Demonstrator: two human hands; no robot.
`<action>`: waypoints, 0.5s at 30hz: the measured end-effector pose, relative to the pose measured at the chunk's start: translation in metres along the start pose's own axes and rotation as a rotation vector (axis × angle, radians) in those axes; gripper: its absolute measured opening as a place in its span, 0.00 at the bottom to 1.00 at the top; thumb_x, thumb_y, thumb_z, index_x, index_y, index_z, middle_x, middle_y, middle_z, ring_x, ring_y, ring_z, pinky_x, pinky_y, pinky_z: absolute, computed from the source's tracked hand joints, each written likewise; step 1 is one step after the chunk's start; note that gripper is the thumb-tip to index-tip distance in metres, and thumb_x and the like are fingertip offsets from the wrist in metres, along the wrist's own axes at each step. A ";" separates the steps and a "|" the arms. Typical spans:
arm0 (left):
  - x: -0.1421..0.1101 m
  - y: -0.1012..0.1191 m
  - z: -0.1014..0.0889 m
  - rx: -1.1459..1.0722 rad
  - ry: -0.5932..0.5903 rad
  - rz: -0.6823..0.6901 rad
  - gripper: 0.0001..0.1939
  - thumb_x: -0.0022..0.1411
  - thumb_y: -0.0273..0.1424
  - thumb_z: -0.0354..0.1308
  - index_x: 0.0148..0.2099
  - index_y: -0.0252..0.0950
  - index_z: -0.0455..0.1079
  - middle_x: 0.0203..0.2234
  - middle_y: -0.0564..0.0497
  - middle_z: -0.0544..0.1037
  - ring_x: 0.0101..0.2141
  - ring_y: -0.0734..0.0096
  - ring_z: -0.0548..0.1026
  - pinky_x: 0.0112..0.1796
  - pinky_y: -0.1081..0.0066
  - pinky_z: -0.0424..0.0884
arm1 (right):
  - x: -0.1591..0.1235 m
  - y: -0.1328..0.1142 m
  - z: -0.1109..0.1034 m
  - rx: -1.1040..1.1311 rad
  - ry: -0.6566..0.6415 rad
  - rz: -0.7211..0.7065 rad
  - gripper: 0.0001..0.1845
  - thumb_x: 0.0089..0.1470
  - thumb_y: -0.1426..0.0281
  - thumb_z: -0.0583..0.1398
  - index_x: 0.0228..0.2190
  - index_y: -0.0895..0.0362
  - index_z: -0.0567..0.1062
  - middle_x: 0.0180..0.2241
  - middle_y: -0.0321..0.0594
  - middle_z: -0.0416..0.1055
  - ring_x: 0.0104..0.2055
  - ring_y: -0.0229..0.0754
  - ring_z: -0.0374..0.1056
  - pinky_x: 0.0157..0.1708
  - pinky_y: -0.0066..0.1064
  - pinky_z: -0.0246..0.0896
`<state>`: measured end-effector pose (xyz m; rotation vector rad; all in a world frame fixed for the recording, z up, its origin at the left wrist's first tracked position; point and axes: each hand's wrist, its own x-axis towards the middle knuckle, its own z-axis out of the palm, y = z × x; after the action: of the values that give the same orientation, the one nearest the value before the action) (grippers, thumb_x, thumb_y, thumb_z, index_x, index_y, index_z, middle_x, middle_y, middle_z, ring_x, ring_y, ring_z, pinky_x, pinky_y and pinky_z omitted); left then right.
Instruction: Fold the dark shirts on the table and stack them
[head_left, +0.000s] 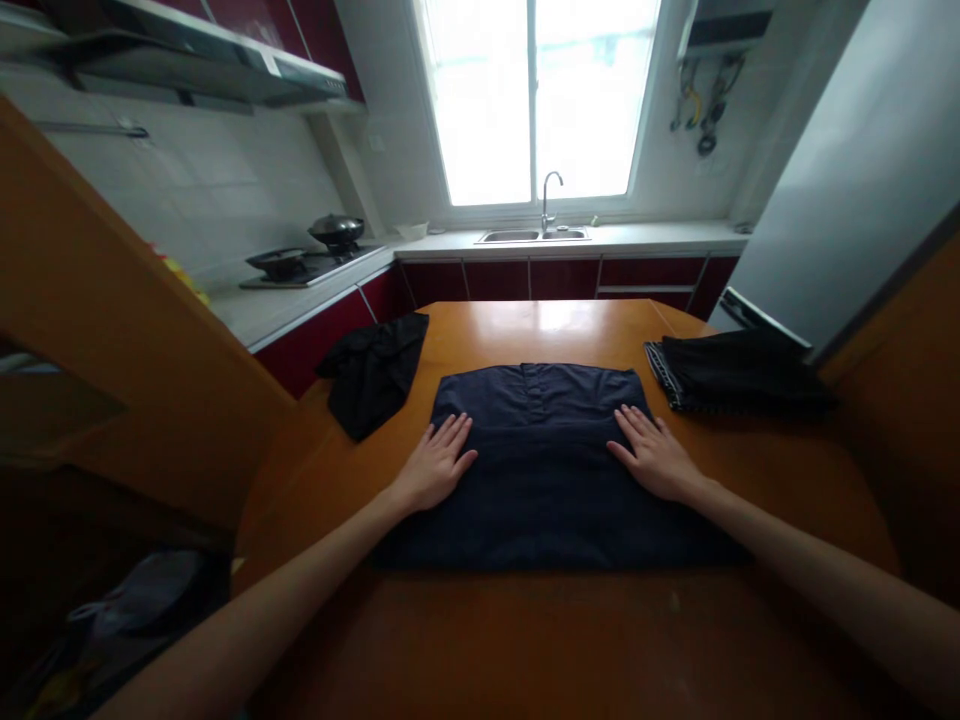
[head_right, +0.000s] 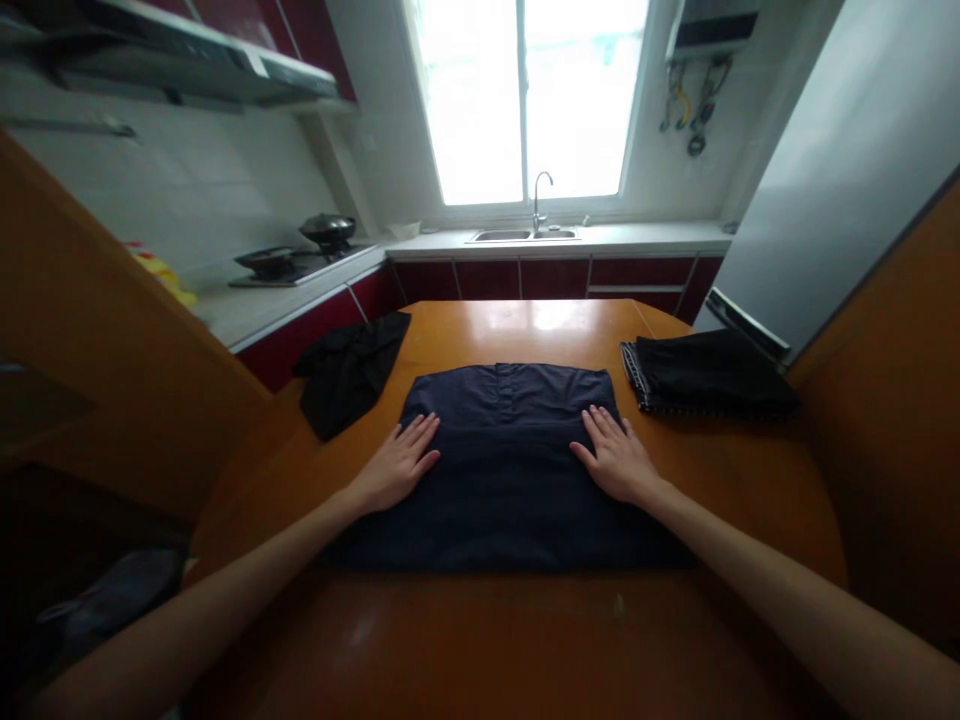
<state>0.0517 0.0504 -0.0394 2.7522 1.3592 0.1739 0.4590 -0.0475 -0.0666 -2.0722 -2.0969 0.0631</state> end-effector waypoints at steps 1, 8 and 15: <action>-0.005 -0.011 -0.001 -0.004 -0.009 -0.042 0.35 0.74 0.49 0.37 0.74 0.34 0.47 0.71 0.42 0.49 0.70 0.54 0.47 0.66 0.50 0.45 | -0.002 0.007 0.000 -0.001 -0.010 0.040 0.40 0.66 0.48 0.42 0.69 0.61 0.53 0.71 0.49 0.44 0.73 0.50 0.39 0.68 0.52 0.35; 0.044 -0.057 -0.024 -0.170 0.054 -0.114 0.38 0.71 0.48 0.40 0.70 0.24 0.53 0.68 0.34 0.57 0.68 0.54 0.54 0.65 0.56 0.51 | 0.058 0.027 -0.037 0.089 0.138 0.020 0.32 0.66 0.57 0.49 0.63 0.64 0.65 0.66 0.57 0.58 0.68 0.54 0.52 0.66 0.45 0.46; 0.166 -0.081 -0.048 -0.186 -0.041 -0.224 0.31 0.55 0.49 0.64 0.53 0.30 0.73 0.52 0.35 0.76 0.53 0.50 0.74 0.52 0.65 0.67 | 0.170 0.050 -0.066 0.136 -0.101 0.212 0.23 0.50 0.57 0.69 0.40 0.63 0.82 0.42 0.56 0.78 0.47 0.54 0.73 0.47 0.37 0.66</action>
<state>0.0824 0.2321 0.0109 2.4208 1.5419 0.2168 0.5185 0.1158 0.0078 -2.2411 -1.8596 0.3371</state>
